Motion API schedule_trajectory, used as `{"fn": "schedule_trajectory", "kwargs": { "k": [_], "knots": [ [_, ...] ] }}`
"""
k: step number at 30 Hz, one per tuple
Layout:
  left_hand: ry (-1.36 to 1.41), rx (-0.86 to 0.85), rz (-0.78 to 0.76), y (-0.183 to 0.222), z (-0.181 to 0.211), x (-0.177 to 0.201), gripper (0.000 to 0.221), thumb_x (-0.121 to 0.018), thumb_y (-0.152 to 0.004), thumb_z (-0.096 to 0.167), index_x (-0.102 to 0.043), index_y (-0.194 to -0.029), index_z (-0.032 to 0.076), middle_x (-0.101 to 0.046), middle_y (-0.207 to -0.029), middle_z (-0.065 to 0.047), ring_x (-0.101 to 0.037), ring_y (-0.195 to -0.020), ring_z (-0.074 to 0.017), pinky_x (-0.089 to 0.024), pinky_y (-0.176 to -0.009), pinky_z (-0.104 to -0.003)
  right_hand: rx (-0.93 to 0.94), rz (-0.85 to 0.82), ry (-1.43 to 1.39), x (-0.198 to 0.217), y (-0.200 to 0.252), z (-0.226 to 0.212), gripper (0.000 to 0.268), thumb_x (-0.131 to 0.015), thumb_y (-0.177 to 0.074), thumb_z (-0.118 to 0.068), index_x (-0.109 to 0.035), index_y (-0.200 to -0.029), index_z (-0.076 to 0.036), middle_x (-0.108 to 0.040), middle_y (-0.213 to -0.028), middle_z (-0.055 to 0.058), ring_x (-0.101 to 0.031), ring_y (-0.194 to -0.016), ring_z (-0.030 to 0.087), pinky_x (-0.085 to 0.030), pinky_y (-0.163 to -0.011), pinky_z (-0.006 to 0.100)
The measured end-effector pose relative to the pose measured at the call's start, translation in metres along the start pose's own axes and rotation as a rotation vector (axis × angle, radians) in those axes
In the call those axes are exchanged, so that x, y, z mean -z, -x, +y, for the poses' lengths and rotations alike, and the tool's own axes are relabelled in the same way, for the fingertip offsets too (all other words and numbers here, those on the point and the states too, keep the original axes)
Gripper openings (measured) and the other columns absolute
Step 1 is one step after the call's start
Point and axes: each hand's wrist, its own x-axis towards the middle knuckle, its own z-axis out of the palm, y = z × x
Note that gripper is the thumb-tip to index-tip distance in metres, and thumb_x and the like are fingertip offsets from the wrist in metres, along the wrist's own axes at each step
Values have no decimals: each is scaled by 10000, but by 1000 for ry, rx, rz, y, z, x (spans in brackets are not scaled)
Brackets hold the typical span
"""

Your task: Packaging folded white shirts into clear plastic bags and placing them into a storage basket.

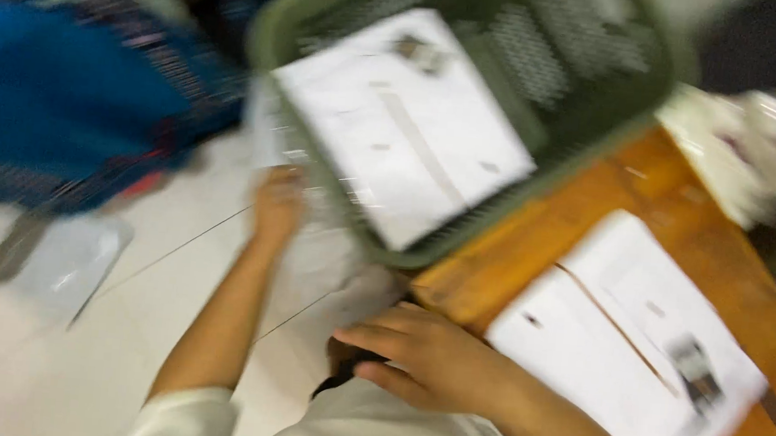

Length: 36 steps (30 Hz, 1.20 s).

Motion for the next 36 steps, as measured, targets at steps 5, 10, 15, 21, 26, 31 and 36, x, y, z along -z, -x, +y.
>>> {"fn": "schedule_trajectory", "kwargs": {
  "k": [5,10,15,21,26,31,36],
  "knots": [
    [-152,-406,501,5,154,-4,259,-685,-927,-40,-536,-1135,-7,-546,-1075,-187,-545,-1004,-331,-467,-925,-447,-426,690,35,46,160,27,265,-446,-1049,-243,-633,-1088,-60,-690,-1091,101,-666,-1017,269,-507,-929,377],
    [-362,-599,190,52,286,-96,144,-380,-952,-198,-331,-1065,-124,-367,-1063,-243,-395,-913,-382,-335,-834,-465,-812,1291,439,50,323,61,189,-578,-1032,-57,-701,-1175,-61,-748,-1069,61,-692,-965,166,-521,-866,278],
    [315,-284,-770,108,328,-222,189,-612,-967,174,-614,-1106,46,-669,-1018,-125,-653,-968,-243,-525,-999,-353,-1015,1556,882,52,436,95,176,-586,-1031,-64,-737,-1115,-27,-731,-988,112,-682,-851,232,-529,-717,342],
    [-51,-545,-1324,143,369,-326,203,-649,-952,163,-672,-1141,93,-667,-1067,-68,-611,-992,-270,-441,-892,-402,-1263,1509,971,65,554,146,253,-531,-979,-22,-725,-1132,34,-625,-1086,208,-544,-1074,391,-477,-953,482],
    [-209,-541,-1342,161,362,-347,217,-609,-954,229,-678,-1132,127,-705,-1043,-16,-620,-967,-234,-410,-841,-379,-1266,1274,932,105,569,169,297,-606,-941,-92,-741,-1191,-9,-698,-1137,190,-531,-1073,381,-414,-963,485],
    [-274,-593,-1338,163,367,-349,236,-604,-959,238,-661,-1157,122,-700,-1058,-25,-620,-978,-246,-423,-837,-384,-1374,1125,781,145,557,179,494,-465,-1069,-366,-534,-1517,-169,-628,-1379,155,-448,-1252,363,-325,-980,532],
    [-272,-597,-1341,162,372,-350,252,-629,-945,209,-650,-1177,116,-692,-1068,-30,-620,-999,-248,-432,-846,-386,-1519,885,708,156,557,195,409,-537,-1013,-304,-687,-1360,-149,-665,-1368,58,-537,-1246,260,-300,-981,395]
  ]
}}
